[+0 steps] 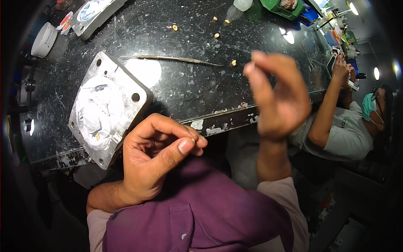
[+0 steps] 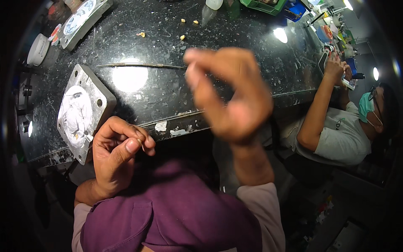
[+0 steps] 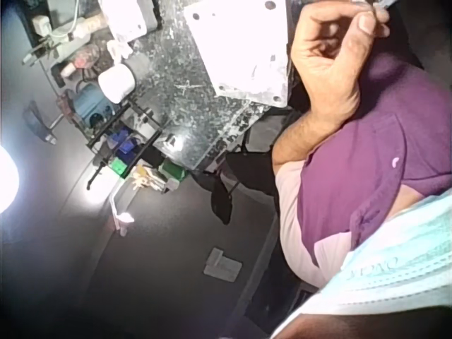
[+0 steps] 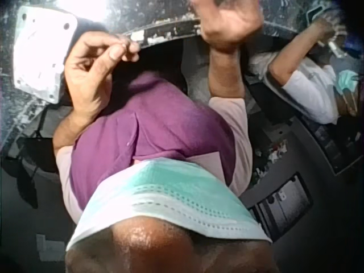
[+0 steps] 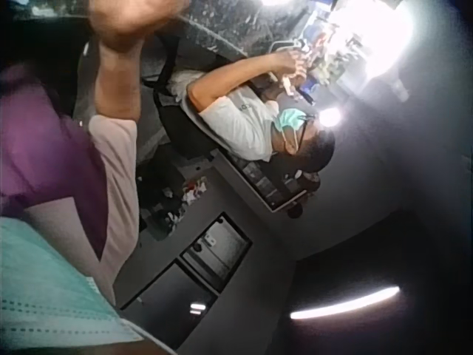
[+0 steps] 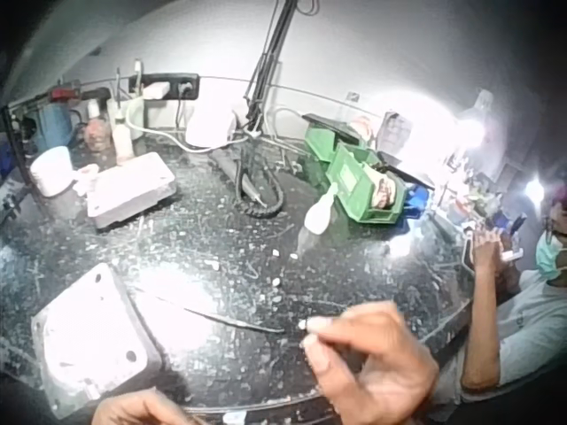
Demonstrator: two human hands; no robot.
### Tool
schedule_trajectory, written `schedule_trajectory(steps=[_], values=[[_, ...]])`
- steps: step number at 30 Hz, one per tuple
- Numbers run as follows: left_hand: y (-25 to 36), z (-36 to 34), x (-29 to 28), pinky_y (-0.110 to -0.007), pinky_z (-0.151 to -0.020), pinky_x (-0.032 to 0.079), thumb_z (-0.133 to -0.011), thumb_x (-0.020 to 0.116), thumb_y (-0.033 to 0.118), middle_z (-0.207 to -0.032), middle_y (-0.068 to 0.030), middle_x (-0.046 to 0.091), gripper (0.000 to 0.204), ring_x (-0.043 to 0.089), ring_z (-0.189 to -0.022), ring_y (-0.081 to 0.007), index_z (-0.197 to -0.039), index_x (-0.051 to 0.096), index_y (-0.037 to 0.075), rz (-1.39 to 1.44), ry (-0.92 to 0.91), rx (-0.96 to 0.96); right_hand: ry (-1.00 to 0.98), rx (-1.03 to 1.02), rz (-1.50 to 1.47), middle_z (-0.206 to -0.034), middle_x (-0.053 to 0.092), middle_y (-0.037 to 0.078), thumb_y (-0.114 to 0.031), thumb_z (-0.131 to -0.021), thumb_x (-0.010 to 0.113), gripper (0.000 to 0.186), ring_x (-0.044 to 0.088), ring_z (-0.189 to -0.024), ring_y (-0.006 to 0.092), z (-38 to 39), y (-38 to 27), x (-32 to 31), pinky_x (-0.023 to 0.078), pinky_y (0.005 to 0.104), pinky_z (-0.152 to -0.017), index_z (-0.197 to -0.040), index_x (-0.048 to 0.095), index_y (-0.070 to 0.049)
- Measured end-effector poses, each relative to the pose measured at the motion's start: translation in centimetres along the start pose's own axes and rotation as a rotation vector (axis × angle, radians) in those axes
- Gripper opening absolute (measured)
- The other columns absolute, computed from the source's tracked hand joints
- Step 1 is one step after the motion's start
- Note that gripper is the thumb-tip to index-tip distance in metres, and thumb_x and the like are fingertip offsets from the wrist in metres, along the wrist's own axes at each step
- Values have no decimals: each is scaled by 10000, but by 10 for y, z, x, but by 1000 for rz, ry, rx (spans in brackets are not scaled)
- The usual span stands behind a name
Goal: The person scrapes a plaster dental mold using a metal dental pick, clears away dust with a compressed air gun, and then manually fits small artificial teeth into the mold's indentations.
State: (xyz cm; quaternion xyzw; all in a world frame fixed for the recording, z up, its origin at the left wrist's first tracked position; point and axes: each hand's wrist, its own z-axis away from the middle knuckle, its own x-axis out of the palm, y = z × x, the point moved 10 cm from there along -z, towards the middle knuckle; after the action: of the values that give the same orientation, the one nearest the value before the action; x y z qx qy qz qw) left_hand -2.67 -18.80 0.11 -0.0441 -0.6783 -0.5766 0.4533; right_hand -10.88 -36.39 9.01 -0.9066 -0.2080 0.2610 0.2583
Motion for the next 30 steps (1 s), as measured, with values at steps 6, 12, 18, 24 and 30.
schedule_trajectory(steps=[6,12,18,24,30], values=[[12,-3,14,-339,-776,593,-924,710,37,-934,-195,704,131,714,-858,-215,-990,622,-34,-311,-128,49,-348,382,30,-915,748,20,-119,-904,782,178,665,-812,77,-58,85,16,521,222,-766,-1056,763,-28],[16,-4,4,-341,-787,594,-898,733,-11,-931,-193,707,124,719,-855,-226,-964,637,-52,-389,-126,140,-526,327,344,-981,770,89,-127,-918,739,198,709,-894,150,-89,64,52,540,271,-834,-1080,769,-18],[13,-5,6,-331,-758,597,-882,748,-32,-903,-195,707,132,724,-847,-231,-952,638,-57,-404,-194,136,-610,478,428,-964,769,117,-159,-892,749,209,707,-873,177,-92,104,50,536,293,-817,-1052,782,-28],[17,-6,7,-326,-761,592,-871,745,-51,-891,-171,699,145,718,-832,-219,-973,641,-54,-409,-175,156,-797,301,349,-944,741,69,-175,-899,747,179,677,-816,194,-85,110,81,532,320,-780,-1024,786,-54],[17,-9,6,-306,-788,577,-876,723,-70,-932,-171,720,152,717,-843,-204,-1026,698,-73,-528,-168,156,-500,370,25,-985,749,65,-110,-941,710,132,674,-911,130,-85,75,57,512,257,-811,-1002,738,4]])
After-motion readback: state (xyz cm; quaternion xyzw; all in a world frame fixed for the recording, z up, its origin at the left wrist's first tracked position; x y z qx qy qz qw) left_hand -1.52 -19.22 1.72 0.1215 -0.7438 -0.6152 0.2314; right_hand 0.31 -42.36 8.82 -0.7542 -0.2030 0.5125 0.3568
